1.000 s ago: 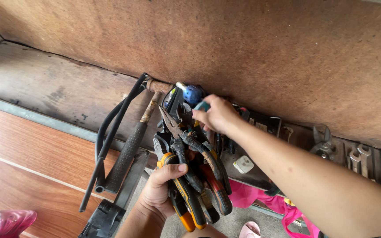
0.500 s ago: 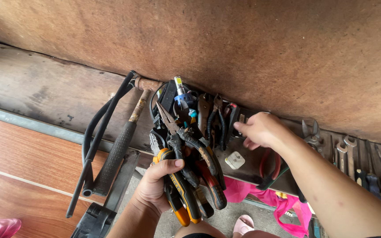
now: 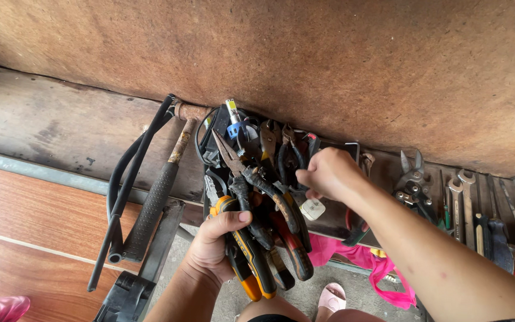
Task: The person organizes several hand tools on a wooden bench, picking up and rearranging pliers, wrenches, screwdrivers, and snips.
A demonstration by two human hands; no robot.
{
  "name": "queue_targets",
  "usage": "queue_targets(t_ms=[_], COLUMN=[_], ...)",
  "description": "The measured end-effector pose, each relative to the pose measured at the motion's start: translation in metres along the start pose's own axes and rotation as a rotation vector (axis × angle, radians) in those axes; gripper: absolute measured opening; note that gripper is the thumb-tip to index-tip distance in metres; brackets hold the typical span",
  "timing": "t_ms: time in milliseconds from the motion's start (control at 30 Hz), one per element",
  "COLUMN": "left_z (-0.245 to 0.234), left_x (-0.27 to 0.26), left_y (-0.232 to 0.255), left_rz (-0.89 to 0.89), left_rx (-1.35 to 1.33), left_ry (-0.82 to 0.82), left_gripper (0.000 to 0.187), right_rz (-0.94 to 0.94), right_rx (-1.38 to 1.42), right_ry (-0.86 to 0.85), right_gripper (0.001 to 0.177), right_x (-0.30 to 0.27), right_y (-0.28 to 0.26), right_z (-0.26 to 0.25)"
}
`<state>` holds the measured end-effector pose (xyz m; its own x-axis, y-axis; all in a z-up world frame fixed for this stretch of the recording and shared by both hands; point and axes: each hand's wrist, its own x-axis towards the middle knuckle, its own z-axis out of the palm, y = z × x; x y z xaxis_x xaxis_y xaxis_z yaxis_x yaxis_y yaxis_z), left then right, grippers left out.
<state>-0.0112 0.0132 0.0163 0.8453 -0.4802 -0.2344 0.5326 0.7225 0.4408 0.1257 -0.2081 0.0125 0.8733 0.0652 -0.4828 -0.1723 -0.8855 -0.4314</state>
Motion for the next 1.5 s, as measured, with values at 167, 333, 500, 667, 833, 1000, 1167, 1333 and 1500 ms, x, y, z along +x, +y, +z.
queue_targets(t_ms=[167,333,500,667,833,1000,1167,1333,1500], left_z=[0.011,0.003,0.001,0.009,0.011,0.003,-0.005,-0.004,0.01], left_x=[0.008,0.018,0.028,0.032,0.025,0.021,0.022,0.029,0.035], left_y=[-0.002,-0.005,-0.005,-0.004,-0.006,-0.001,-0.002,-0.004,0.0], left_rz=[0.082,0.124,0.139,0.21,0.27,0.149,0.081,0.049,0.007], left_rx=[-0.047,-0.068,0.011,-0.014,-0.029,0.009,0.015,0.004,0.005], left_ry=[-0.066,-0.065,-0.01,0.04,-0.051,0.012,0.022,0.08,-0.022], left_gripper=[0.068,0.061,0.063,0.067,0.066,0.063,0.056,0.056,0.059], right_rz=[-0.096,-0.198,-0.376,-0.715,-0.821,-0.311,-0.329,-0.224,-0.033], right_rx=[0.532,0.363,0.165,-0.008,0.318,0.289,-0.245,-0.125,0.613], right_ry=[0.048,0.027,0.089,0.152,-0.515,0.199,0.313,0.223,0.082], right_gripper=[0.031,0.032,0.014,0.014,0.025,0.03,0.038,0.038,0.031], right_x=[0.0,-0.033,-0.08,-0.091,-0.047,0.012,0.014,0.036,0.062], right_y=[0.03,0.043,0.039,0.042,0.057,0.019,-0.021,-0.02,0.017], right_z=[-0.01,-0.024,-0.021,-0.012,-0.039,-0.023,0.0,0.002,0.003])
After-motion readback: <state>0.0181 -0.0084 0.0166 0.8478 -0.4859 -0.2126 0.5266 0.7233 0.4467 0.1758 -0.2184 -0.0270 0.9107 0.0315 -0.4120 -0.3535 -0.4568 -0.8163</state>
